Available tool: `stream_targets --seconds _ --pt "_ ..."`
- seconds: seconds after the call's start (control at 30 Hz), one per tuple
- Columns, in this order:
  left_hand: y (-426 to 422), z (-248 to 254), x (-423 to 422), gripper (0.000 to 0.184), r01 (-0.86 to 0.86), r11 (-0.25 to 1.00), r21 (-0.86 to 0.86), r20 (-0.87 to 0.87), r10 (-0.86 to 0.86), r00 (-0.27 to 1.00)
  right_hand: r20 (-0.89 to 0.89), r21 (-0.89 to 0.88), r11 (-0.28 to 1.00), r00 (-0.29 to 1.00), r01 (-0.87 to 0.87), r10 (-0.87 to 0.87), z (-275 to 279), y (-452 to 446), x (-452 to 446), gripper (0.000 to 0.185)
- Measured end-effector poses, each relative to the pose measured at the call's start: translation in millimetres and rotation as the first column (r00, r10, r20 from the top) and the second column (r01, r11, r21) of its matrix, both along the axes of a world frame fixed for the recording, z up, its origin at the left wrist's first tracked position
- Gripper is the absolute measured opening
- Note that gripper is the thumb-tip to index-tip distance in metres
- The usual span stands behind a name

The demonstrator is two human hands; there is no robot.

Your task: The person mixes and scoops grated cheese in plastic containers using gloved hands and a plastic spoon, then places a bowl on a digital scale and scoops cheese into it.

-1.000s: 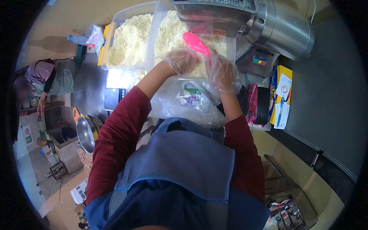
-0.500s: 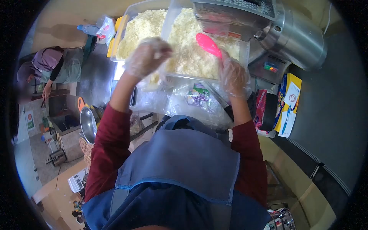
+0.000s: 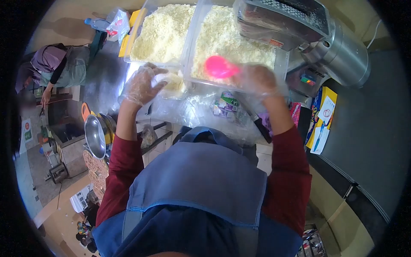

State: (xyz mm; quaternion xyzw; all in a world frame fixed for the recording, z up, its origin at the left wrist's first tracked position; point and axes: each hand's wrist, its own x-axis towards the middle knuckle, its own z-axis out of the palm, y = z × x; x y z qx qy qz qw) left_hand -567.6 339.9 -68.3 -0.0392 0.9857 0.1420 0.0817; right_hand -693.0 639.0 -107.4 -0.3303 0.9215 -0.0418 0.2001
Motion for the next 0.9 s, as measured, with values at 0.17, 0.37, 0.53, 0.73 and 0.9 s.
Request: stream_targets --seconds 0.17,0.37,0.53,0.73,0.9 --pt "-1 -33 31 0.017 0.267 0.964 -0.01 -0.046 -0.268 0.962 -0.135 -0.128 0.973 0.968 0.194 -0.211 -2 57 -22 0.043" --pt "-5 -14 34 0.014 0.33 0.94 -0.09 -0.067 -0.336 0.939 -0.112 0.011 0.997 0.99 0.082 -0.081 18 12 12 0.036" --pt "-13 20 -9 0.035 0.184 0.96 0.212 -0.163 -0.151 0.975 -0.338 0.072 0.985 0.933 0.154 -0.121 36 37 -16 0.03" --pt "13 -57 -132 0.051 -0.047 0.931 0.363 -0.317 0.171 0.933 -0.3 -0.139 0.971 0.926 0.196 -0.23 -11 -22 6 0.027" --pt "37 -104 -185 0.034 -0.002 0.981 0.196 -0.341 0.07 0.937 -0.476 -0.143 0.989 0.875 0.021 -0.087 22 15 23 0.021"
